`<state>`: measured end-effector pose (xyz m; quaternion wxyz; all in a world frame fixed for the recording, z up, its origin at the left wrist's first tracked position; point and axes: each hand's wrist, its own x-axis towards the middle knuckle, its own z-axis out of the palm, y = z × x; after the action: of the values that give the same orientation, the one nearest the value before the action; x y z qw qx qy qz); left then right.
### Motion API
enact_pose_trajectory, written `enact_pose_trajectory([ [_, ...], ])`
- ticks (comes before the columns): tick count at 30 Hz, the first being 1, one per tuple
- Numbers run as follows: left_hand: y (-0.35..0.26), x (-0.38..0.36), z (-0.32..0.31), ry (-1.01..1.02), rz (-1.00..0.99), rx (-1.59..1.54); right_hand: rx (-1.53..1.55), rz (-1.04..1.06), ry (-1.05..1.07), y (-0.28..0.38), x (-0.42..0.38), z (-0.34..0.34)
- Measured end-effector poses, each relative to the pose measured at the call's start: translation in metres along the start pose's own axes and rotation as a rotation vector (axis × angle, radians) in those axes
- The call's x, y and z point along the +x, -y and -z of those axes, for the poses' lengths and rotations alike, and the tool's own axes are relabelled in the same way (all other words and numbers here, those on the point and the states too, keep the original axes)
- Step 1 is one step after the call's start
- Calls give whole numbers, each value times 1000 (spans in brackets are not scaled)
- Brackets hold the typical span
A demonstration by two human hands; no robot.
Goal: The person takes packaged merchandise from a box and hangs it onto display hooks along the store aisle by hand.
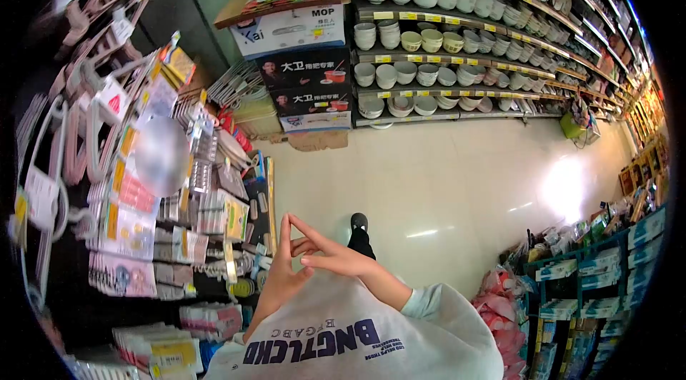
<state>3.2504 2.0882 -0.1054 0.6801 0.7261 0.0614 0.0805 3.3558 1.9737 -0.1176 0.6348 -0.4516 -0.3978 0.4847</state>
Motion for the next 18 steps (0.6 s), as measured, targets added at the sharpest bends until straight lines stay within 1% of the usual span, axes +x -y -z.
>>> enact_pose_trajectory([
  [3,7,79,3,1,-11,44,-4,-20,1,20,31,67],
  [4,6,110,4,27,-49,155,-3,-15,-32,27,40,91],
  [6,1,166,3,50,-99,260,-17,-10,-64,48,52,137],
  [8,-16,221,1,140,-48,165,12,23,-139,72,64,185],
  [9,-20,252,3,137,-63,175,1,37,-133,84,70,213],
  [11,-23,302,6,247,-85,322,-84,6,-257,101,81,260],
  [12,-23,324,7,249,-122,374,-100,11,-403,115,91,276],
  [13,-26,343,7,246,-123,368,-105,7,-402,121,96,294],
  [15,-27,380,7,277,-185,380,-154,18,-525,132,106,331],
  [16,-26,397,9,272,-187,369,-117,27,-566,138,111,342],
  [18,-16,423,13,266,-162,355,-106,1,-573,132,121,367],
])
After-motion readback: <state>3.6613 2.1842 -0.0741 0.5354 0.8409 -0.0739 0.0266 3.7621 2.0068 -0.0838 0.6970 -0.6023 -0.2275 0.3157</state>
